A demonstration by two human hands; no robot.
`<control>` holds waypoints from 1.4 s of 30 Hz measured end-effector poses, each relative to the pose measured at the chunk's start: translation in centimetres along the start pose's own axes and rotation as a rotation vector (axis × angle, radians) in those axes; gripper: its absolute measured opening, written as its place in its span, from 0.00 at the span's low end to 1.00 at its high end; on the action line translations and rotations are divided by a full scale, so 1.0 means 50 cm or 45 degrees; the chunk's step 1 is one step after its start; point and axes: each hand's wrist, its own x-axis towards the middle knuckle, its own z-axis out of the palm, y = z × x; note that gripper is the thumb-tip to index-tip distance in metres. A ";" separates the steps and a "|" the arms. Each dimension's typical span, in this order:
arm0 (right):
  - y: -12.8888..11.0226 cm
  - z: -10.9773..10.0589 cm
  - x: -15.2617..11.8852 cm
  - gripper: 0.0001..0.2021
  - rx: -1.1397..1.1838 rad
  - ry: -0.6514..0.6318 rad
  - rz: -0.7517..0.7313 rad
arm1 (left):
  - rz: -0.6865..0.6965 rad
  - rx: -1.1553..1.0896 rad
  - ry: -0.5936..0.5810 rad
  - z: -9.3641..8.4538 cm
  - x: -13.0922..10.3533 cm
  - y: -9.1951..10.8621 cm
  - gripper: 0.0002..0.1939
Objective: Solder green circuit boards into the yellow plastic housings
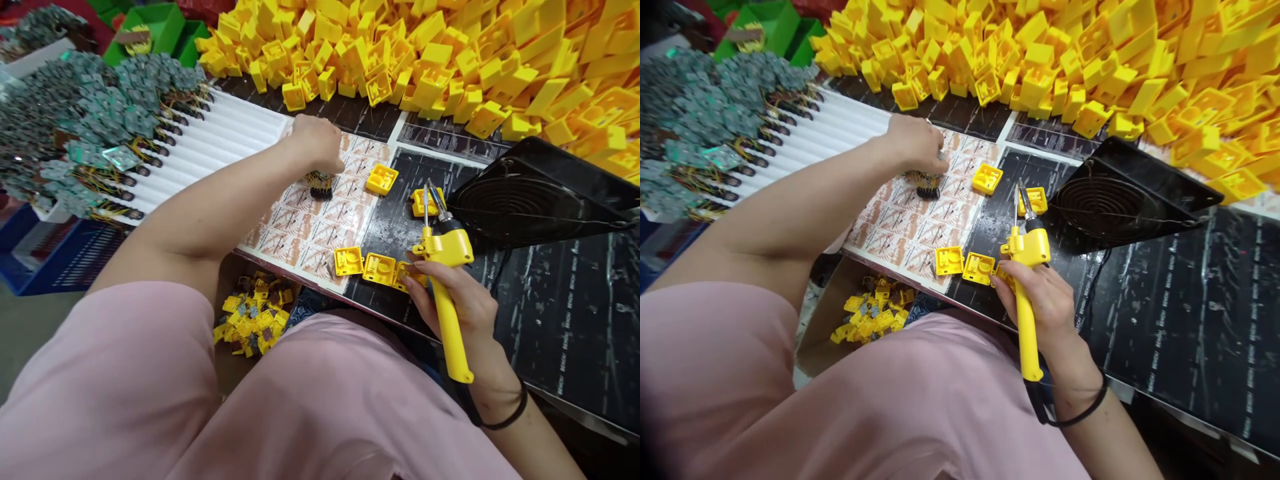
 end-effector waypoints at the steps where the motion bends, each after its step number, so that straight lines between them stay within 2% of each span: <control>1: 0.000 0.000 -0.001 0.22 0.004 0.003 0.006 | 0.016 -0.028 0.010 -0.021 -0.011 0.000 0.16; 5: -0.002 -0.001 -0.006 0.25 0.011 0.001 0.032 | -0.015 -0.379 0.045 -0.108 -0.088 -0.009 0.15; 7: -0.007 0.000 -0.007 0.26 0.022 -0.015 0.048 | 0.004 -0.550 0.133 -0.126 -0.136 -0.020 0.18; 8: -0.010 0.001 -0.007 0.27 0.025 -0.023 0.054 | 0.005 -0.603 0.170 -0.124 -0.162 -0.026 0.20; 11: -0.021 0.009 -0.004 0.29 0.048 -0.047 0.081 | -0.001 -0.759 0.126 -0.080 -0.242 -0.039 0.24; 14: -0.032 0.024 0.006 0.31 0.149 -0.078 0.078 | 0.030 -0.842 -0.089 -0.006 -0.323 -0.042 0.26; 16: -0.036 0.038 0.017 0.32 0.191 -0.060 0.023 | 0.075 -0.707 -0.152 0.037 -0.368 -0.040 0.27; 18: -0.038 0.056 0.033 0.28 0.173 -0.076 -0.045 | 0.127 -0.486 -0.082 0.067 -0.398 -0.039 0.27; 20: -0.040 0.073 0.048 0.20 0.140 -0.155 -0.104 | 0.147 -0.316 0.019 0.082 -0.413 -0.040 0.26; 22: -0.041 0.088 0.060 0.19 0.119 -0.283 -0.156 | 0.142 -0.266 0.043 0.084 -0.415 -0.038 0.25; 25: -0.040 0.102 0.065 0.21 0.094 -0.449 -0.182 | 0.210 -0.264 -0.011 0.072 -0.407 -0.029 0.27; 27: -0.038 0.105 0.062 0.20 0.090 -0.490 -0.175 | 0.220 -0.214 -0.069 0.062 -0.399 -0.020 0.26; 31: -0.037 0.110 0.053 0.20 0.059 -0.419 -0.169 | 0.171 -0.178 -0.185 0.057 -0.384 -0.010 0.18; 33: -0.037 0.112 0.050 0.20 0.033 -0.385 -0.188 | 0.164 -0.289 -0.124 0.064 -0.382 -0.010 0.15; 37: -0.033 0.117 0.044 0.24 0.016 -0.325 -0.178 | 0.121 -0.632 0.095 0.082 -0.388 -0.010 0.16; 42: -0.033 0.127 0.041 0.22 -0.002 -0.322 -0.139 | 0.168 -0.858 0.178 0.092 -0.399 0.003 0.16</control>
